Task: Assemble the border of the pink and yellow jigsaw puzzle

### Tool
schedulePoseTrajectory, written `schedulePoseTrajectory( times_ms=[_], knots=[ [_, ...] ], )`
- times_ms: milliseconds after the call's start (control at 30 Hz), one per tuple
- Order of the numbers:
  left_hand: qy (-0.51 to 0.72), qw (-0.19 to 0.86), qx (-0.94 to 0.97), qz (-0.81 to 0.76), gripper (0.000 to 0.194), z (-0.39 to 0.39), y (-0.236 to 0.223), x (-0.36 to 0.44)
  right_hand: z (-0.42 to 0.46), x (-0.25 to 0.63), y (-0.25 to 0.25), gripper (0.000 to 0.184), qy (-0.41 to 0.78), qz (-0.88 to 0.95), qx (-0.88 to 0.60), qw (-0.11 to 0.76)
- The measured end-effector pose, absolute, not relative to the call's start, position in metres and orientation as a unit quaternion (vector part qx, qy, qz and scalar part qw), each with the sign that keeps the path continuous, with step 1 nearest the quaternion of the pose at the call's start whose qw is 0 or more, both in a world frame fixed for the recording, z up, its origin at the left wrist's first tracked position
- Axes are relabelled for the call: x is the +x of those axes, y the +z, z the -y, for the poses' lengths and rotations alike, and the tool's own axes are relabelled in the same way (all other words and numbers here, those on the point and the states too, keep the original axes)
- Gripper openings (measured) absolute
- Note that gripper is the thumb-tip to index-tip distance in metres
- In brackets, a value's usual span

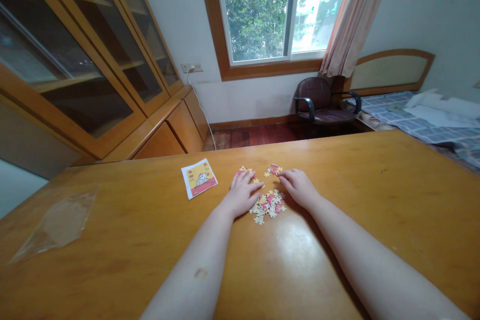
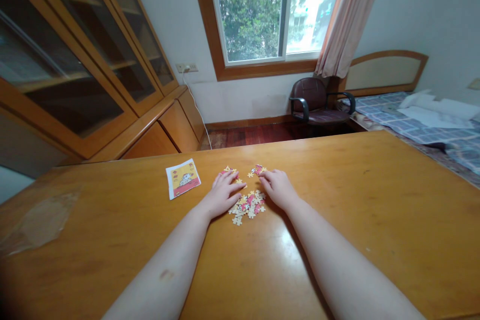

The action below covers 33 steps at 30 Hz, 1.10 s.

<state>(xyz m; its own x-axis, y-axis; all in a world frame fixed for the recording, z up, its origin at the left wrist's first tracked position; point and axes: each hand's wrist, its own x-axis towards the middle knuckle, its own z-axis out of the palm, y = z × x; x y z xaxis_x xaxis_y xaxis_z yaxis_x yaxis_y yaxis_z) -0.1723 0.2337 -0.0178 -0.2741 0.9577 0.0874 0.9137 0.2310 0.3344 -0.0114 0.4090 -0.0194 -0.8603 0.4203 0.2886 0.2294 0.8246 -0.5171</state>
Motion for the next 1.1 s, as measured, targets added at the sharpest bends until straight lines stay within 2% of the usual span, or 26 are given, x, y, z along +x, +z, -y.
schedulePoseTrajectory(
  times_ms=[133,267,500,767,967,1100],
  knots=[
    [0.170,0.049,0.577,-0.798,0.029,-0.235,-0.018,-0.175,-0.418,-0.008,-0.019,0.045,0.245,0.924,-0.217,0.197],
    [0.189,0.044,0.559,-0.807,0.028,-0.236,-0.019,-0.177,-0.417,-0.008,-0.019,0.046,0.249,0.924,-0.217,0.190],
    [0.163,0.083,0.570,-0.801,0.050,-0.236,-0.025,-0.179,-0.413,-0.010,-0.016,0.035,0.229,0.936,-0.201,0.175],
    [0.150,0.088,0.559,-0.811,0.046,-0.237,-0.024,-0.180,-0.411,-0.011,-0.016,0.031,0.264,0.936,-0.150,0.177],
    [0.179,0.081,0.601,-0.775,0.034,-0.235,-0.015,-0.175,-0.412,-0.009,-0.014,0.035,0.270,0.939,-0.126,0.171],
    [0.195,0.084,0.617,-0.757,0.032,-0.235,-0.013,-0.174,-0.410,-0.010,-0.017,0.018,0.286,0.941,-0.082,0.163]
  ],
)
